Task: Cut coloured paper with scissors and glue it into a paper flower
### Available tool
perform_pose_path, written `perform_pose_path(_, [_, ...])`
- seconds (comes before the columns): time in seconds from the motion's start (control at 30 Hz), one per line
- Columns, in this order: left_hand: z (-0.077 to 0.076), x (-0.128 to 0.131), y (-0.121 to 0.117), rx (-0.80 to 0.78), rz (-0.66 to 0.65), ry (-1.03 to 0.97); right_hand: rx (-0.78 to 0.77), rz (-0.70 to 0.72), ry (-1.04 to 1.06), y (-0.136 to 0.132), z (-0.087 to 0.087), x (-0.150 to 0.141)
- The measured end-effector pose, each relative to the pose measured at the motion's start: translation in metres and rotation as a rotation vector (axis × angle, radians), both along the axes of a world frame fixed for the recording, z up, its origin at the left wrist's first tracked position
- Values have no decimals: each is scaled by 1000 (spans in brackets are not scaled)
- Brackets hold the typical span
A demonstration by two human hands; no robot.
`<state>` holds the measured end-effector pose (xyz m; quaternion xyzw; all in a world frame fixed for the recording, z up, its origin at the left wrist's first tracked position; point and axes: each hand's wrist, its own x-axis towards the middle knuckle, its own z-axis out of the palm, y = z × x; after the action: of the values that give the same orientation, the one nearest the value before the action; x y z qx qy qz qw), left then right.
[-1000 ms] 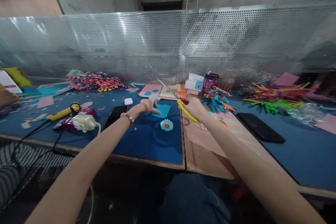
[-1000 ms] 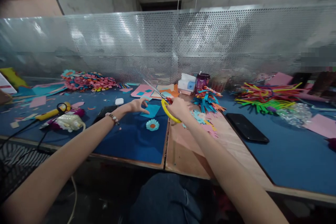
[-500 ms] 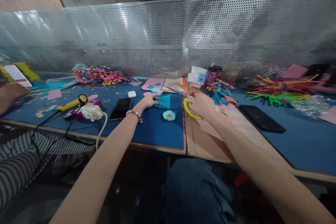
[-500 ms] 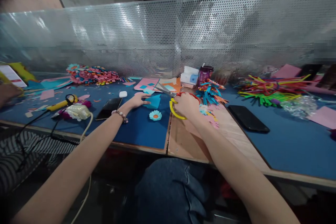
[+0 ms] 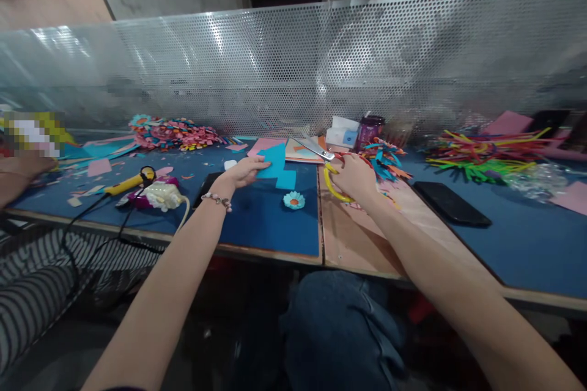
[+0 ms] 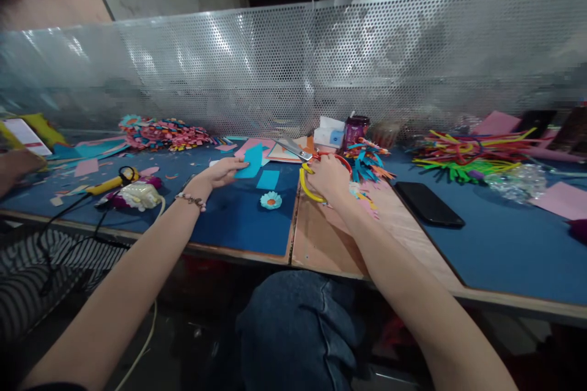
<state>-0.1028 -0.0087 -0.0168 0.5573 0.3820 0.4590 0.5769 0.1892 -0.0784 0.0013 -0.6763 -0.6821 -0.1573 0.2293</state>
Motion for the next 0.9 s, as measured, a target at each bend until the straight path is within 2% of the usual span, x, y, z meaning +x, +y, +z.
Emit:
perform_pose_path(0.13, [1, -11, 0, 86, -56, 275, -14, -16, 19, 3, -2, 4])
perform_pose_path(0.3, [0, -26, 2, 175, -146, 722, -34, -48, 59, 11, -7, 10])
perform_pose_path(0.47, [0, -33, 4, 288, -139, 911, -87, -49, 43, 12, -9, 10])
perform_pose_path(0.63, [-1, -28, 9, 434, -146, 952, -79, -13, 9, 8, -9, 7])
perform_pose_path(0.9, [-1, -23, 6, 598, 62, 836, -119, -39, -3, 6, -6, 6])
